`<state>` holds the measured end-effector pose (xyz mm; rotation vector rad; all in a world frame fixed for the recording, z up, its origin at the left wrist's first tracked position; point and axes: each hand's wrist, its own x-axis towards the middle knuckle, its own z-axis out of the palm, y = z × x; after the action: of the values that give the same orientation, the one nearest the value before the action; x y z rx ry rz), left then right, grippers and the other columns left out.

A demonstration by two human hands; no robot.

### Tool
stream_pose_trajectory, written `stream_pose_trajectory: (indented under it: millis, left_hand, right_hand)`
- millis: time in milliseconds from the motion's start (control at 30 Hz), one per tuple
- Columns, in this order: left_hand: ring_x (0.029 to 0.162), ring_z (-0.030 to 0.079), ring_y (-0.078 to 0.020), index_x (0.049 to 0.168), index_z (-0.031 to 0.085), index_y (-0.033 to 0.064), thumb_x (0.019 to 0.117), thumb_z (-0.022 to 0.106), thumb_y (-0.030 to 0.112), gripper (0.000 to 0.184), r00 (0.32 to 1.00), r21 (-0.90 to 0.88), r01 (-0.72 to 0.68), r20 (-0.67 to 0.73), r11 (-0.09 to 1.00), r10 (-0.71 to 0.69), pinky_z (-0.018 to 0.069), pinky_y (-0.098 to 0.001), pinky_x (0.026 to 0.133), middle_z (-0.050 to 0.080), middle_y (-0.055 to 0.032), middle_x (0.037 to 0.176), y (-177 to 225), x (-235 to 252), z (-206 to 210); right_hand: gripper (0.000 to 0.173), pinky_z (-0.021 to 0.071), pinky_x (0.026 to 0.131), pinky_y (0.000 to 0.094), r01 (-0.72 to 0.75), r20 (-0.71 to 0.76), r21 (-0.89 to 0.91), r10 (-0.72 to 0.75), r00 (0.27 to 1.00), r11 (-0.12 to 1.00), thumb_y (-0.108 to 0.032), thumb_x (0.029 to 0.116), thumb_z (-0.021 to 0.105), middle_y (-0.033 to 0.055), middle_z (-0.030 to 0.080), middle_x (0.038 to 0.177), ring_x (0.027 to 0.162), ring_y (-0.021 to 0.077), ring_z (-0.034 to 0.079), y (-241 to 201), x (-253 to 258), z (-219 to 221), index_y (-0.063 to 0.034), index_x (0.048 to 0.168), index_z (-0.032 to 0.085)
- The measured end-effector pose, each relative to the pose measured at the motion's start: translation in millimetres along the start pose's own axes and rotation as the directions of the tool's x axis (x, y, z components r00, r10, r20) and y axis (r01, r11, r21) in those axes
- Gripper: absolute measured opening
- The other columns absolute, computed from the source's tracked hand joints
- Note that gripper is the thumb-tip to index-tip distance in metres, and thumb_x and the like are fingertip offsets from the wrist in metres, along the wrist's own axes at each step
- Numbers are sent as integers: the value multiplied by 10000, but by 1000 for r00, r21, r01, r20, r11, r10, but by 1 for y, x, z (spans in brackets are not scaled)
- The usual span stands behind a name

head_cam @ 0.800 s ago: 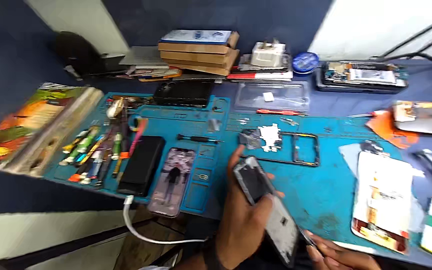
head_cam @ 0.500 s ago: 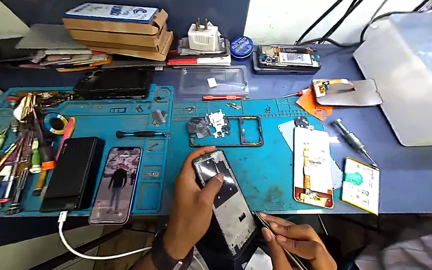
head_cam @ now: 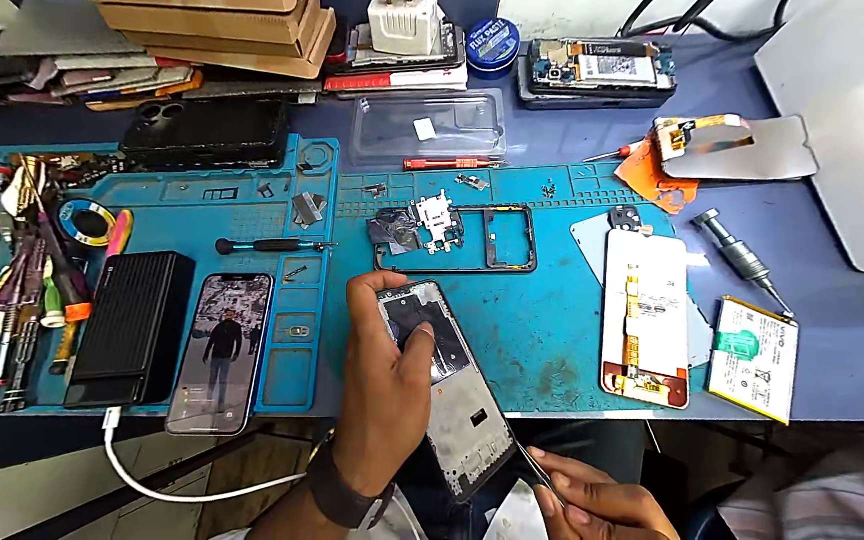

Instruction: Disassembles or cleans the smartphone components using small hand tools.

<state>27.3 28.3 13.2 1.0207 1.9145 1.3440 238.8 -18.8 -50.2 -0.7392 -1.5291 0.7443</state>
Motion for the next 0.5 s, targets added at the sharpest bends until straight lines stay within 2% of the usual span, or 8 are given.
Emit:
stream_pose_trajectory:
  millis: [267, 400, 500]
  left_hand:
    - [982, 683, -131, 1376, 471, 182, 935, 571, 85, 462, 1000, 21, 0, -3, 1000, 0, 600, -327, 729, 637, -25, 1200, 0, 0, 1]
    - [1093, 661, -113, 1369, 470, 192, 937, 560, 70, 458, 1000, 35, -25, 5, 999, 25, 590, -322, 785, 622, 19, 1336, 0, 0, 1]
    - [1134, 647, -109, 1365, 471, 187, 932, 552, 62, 458, 1000, 38, -29, 6, 999, 29, 588, -326, 815, 611, 26, 1357, 0, 1, 1]
  right_hand:
    - [160, 683, 855, 397, 7, 17, -34, -6, 1000, 999, -9, 886, 749, 18, 694, 970, 994, 230, 752, 0, 0, 1, -87, 889, 609]
    - [153, 685, 849, 395, 12, 20, -64, -11, 1000, 998, -15, 889, 752, 23, 701, 960, 995, 231, 756, -1, 0, 2, -83, 902, 615]
    - [149, 681, 859, 398, 8, 26, -78, -6, 1000, 997, -19, 893, 748, 24, 699, 967, 1002, 232, 754, -2, 0, 2, -82, 916, 616]
